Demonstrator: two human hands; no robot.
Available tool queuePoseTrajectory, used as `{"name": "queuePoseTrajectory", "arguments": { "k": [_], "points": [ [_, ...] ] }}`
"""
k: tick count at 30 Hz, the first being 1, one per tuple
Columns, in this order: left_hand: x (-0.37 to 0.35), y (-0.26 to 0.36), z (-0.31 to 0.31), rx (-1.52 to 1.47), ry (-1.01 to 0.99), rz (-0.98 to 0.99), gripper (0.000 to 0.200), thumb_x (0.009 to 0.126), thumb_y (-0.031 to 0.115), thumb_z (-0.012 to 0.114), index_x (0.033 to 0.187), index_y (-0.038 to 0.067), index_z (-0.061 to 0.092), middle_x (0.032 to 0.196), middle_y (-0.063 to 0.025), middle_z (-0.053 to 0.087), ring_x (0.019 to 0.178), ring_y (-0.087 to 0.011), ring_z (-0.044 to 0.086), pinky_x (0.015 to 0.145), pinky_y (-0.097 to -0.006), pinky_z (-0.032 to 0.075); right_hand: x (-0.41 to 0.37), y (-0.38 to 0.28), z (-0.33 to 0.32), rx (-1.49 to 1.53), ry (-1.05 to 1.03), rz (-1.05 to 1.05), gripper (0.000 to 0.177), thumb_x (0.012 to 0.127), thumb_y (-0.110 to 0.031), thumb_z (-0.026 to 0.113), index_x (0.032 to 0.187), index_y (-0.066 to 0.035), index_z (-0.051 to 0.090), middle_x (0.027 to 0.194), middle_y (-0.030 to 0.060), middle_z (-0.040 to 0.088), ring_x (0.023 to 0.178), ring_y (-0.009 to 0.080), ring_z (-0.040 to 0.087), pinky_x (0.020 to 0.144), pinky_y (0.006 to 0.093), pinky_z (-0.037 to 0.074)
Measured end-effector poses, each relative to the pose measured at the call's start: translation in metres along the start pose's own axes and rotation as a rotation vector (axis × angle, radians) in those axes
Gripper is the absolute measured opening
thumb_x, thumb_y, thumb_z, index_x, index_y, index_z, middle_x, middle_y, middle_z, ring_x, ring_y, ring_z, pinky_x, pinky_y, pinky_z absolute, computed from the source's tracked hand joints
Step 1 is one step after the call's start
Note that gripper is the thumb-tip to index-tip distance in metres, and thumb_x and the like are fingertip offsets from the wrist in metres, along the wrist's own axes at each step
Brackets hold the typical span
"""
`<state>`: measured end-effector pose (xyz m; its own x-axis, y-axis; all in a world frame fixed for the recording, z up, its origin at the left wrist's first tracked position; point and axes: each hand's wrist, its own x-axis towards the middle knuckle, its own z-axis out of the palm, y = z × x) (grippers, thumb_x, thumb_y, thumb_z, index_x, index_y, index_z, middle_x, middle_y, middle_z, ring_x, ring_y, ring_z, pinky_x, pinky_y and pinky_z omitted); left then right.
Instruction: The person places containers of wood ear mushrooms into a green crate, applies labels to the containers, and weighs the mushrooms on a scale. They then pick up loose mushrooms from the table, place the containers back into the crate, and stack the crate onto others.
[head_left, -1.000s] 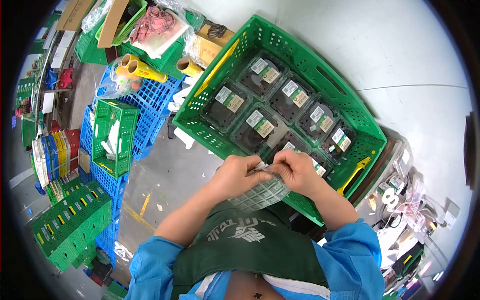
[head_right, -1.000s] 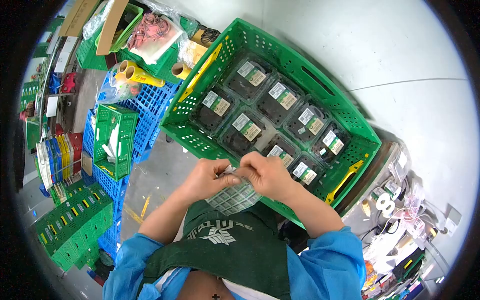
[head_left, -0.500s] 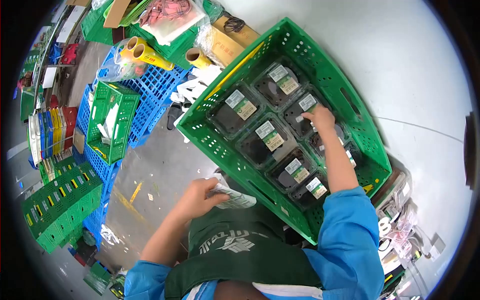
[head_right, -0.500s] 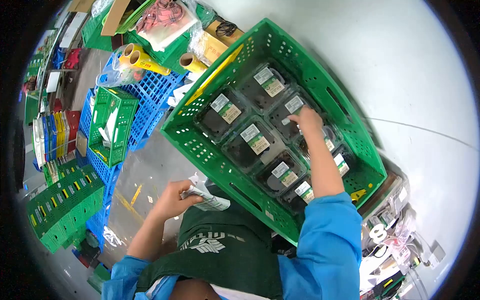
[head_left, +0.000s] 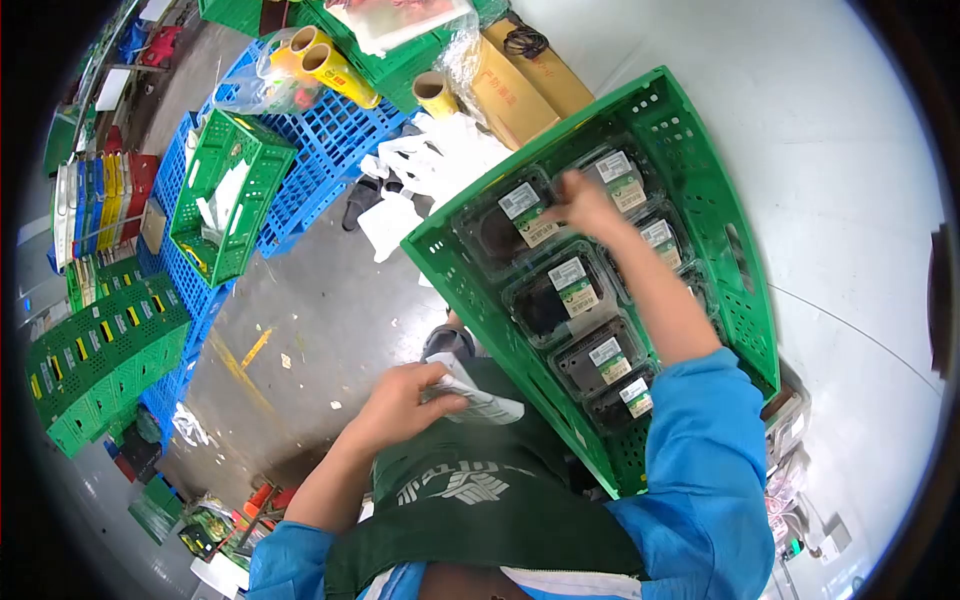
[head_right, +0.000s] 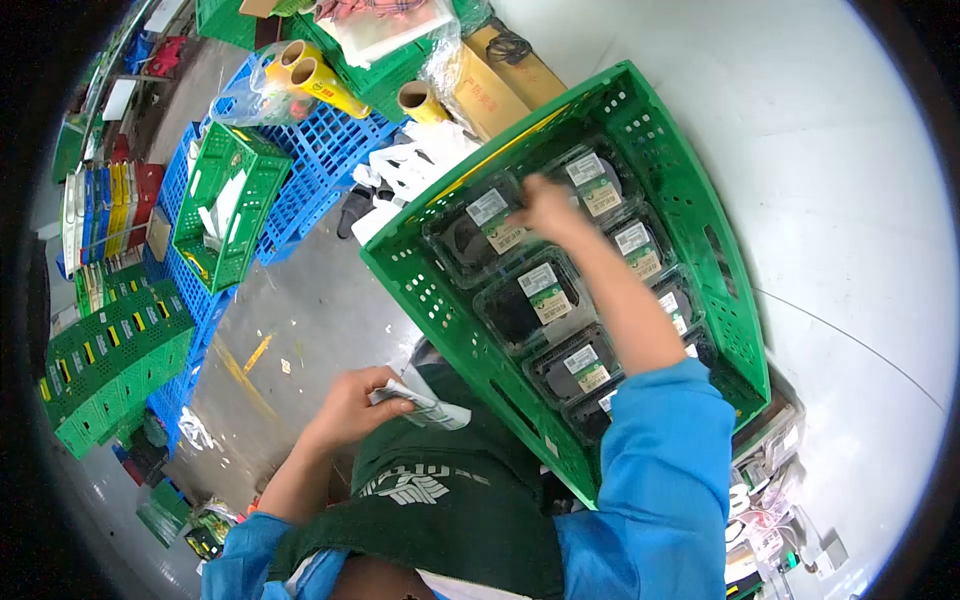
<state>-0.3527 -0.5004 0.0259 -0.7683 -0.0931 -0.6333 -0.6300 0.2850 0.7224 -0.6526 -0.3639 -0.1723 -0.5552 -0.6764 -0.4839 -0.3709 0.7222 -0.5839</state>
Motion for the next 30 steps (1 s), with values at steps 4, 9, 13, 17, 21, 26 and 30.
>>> {"name": "queuePoseTrajectory", "arguments": {
  "k": [4,9,13,17,21,26,30],
  "points": [
    [0.009,0.008,0.003,0.042,-0.015,0.14,0.021,0.073,0.018,0.067,0.088,0.006,0.058,0.074,-0.0115,0.06,0.07,-0.0285,0.058,0.061,-0.0348,0.044,0.024,-0.037,0.088,0.061,-0.214,-0.114,0.051,0.063,-0.032,0.075,0.097,-0.002,0.052,0.09,0.017,0.061,0.086,0.0313,0.06,0.072,0.0385,0.048],
    [-0.007,0.003,-0.012,-0.145,0.062,0.063,0.031,0.073,0.006,0.064,0.103,0.008,0.056,0.08,-0.0098,0.062,0.079,-0.0244,0.061,0.069,-0.0335,0.045,-0.005,-0.06,0.038,-0.223,-0.025,0.11,0.05,0.061,-0.027,0.075,0.097,-0.002,0.05,0.086,0.0182,0.061,0.081,0.0335,0.06,0.068,0.0401,0.048],
    [-0.012,-0.001,-0.016,-0.389,0.071,-0.069,0.047,0.074,0.001,0.062,0.118,0.008,0.047,0.093,-0.0083,0.06,0.09,-0.0146,0.056,0.081,-0.0287,0.042,-0.074,-0.016,0.069,-0.052,-0.261,-0.188,0.042,0.059,-0.016,0.073,0.091,-0.003,0.05,0.078,0.0179,0.059,0.08,0.0348,0.058,0.066,0.0416,0.046],
    [-0.004,-0.009,-0.015,-0.144,0.058,0.285,0.057,0.074,-0.003,0.059,0.126,0.009,0.038,0.103,-0.0106,0.057,0.099,-0.0146,0.053,0.084,-0.0279,0.041,-0.109,-0.008,0.097,-0.177,-0.097,-0.276,0.039,0.058,-0.015,0.074,0.087,-0.002,0.05,0.083,0.0178,0.059,0.083,0.0349,0.057,0.066,0.0419,0.046],
    [-0.008,0.005,-0.013,-0.414,0.028,0.132,0.051,0.074,-0.005,0.06,0.12,0.006,0.042,0.103,-0.0078,0.056,0.094,-0.0128,0.054,0.08,-0.0264,0.043,-0.121,-0.023,0.051,-0.187,0.072,-0.052,0.037,0.064,-0.014,0.071,0.093,-0.003,0.051,0.079,0.0132,0.058,0.075,0.0295,0.059,0.062,0.036,0.046],
    [-0.005,0.019,0.009,-0.532,0.173,0.17,0.034,0.073,-0.007,0.061,0.102,0.003,0.048,0.096,-0.003,0.053,0.085,-0.0084,0.054,0.071,-0.0229,0.045,-0.232,-0.129,-0.001,0.778,0.178,-0.183,0.045,0.068,-0.011,0.072,0.106,-0.005,0.049,0.077,0.0038,0.058,0.068,0.0109,0.054,0.063,0.0242,0.042],
    [-0.005,0.029,0.014,-0.398,0.266,0.215,0.034,0.072,-0.005,0.063,0.102,0.003,0.048,0.091,-0.003,0.056,0.082,-0.0084,0.055,0.068,-0.0225,0.046,-0.274,-0.138,0.002,0.883,0.412,-0.214,0.061,0.065,-0.012,0.075,0.118,-0.005,0.046,0.085,0.0063,0.061,0.073,0.0143,0.057,0.066,0.0251,0.044]
  ]
}}
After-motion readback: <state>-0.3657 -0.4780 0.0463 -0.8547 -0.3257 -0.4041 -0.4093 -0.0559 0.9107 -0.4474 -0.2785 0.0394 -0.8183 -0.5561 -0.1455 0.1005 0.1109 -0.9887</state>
